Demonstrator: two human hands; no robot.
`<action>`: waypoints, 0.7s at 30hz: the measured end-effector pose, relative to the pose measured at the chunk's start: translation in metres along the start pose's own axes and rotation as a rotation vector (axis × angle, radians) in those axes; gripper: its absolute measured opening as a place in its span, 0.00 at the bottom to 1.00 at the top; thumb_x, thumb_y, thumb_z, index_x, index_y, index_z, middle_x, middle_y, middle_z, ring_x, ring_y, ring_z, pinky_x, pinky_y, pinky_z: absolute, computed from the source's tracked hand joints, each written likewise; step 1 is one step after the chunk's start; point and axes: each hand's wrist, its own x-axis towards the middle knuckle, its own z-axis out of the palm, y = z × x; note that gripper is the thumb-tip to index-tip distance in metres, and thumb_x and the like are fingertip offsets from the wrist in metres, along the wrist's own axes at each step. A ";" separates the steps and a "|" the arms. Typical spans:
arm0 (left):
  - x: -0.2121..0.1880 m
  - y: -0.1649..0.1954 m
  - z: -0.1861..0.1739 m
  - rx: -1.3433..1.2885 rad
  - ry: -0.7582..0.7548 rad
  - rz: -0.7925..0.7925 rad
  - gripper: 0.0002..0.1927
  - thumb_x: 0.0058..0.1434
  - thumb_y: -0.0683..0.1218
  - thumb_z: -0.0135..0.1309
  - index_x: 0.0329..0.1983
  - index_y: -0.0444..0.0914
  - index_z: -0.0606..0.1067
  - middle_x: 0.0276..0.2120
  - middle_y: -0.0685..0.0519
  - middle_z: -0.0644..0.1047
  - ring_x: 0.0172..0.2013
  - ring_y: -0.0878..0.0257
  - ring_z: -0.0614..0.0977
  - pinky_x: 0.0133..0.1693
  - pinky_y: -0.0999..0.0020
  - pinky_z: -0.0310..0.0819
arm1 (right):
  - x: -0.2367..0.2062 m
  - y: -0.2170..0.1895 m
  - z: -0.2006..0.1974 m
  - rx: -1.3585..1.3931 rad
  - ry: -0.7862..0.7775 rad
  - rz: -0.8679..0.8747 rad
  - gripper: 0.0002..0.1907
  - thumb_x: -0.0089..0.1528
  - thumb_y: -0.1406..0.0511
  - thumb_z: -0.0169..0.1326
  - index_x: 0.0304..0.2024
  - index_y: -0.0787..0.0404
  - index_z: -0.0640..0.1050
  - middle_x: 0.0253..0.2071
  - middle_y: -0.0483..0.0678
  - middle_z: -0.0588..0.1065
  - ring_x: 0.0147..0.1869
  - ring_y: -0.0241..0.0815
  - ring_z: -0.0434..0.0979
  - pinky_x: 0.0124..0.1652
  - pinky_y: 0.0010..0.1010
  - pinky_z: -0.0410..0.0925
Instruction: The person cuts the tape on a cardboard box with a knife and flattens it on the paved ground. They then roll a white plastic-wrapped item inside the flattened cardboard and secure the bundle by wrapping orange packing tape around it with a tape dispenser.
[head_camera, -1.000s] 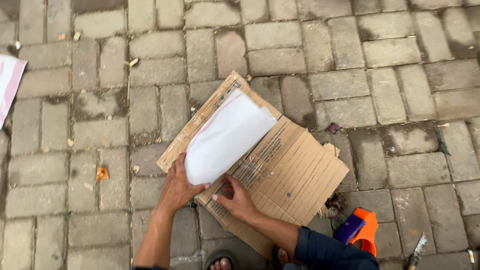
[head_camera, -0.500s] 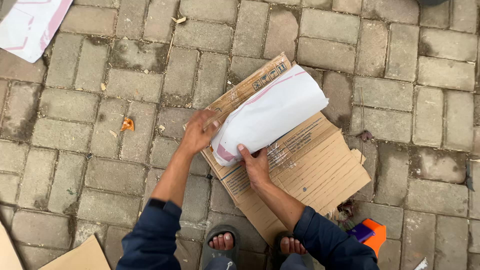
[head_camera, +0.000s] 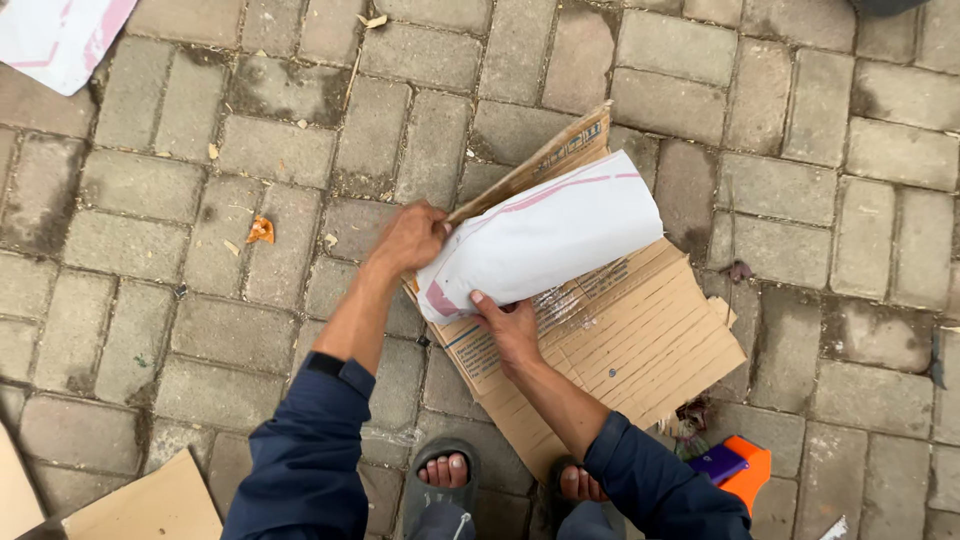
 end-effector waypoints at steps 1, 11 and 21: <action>-0.004 -0.001 0.005 -0.049 0.002 -0.013 0.16 0.66 0.50 0.49 0.53 0.44 0.81 0.51 0.39 0.80 0.53 0.43 0.80 0.57 0.51 0.73 | 0.000 0.000 -0.002 0.004 -0.015 0.014 0.37 0.55 0.61 0.67 0.61 0.67 0.65 0.55 0.55 0.75 0.55 0.47 0.79 0.51 0.39 0.77; -0.024 0.003 0.020 -0.109 -0.181 0.124 0.54 0.53 0.58 0.65 0.74 0.35 0.50 0.70 0.35 0.56 0.70 0.41 0.58 0.68 0.56 0.52 | 0.004 -0.023 -0.033 -0.013 -0.194 0.035 0.36 0.57 0.64 0.66 0.63 0.71 0.66 0.56 0.55 0.75 0.57 0.47 0.77 0.53 0.37 0.73; -0.015 -0.004 0.009 -0.418 -0.162 0.082 0.34 0.64 0.51 0.45 0.74 0.41 0.61 0.71 0.44 0.65 0.71 0.52 0.66 0.68 0.61 0.57 | 0.005 -0.017 -0.027 0.218 -0.290 0.009 0.44 0.58 0.72 0.65 0.72 0.74 0.59 0.59 0.58 0.67 0.59 0.52 0.69 0.58 0.46 0.65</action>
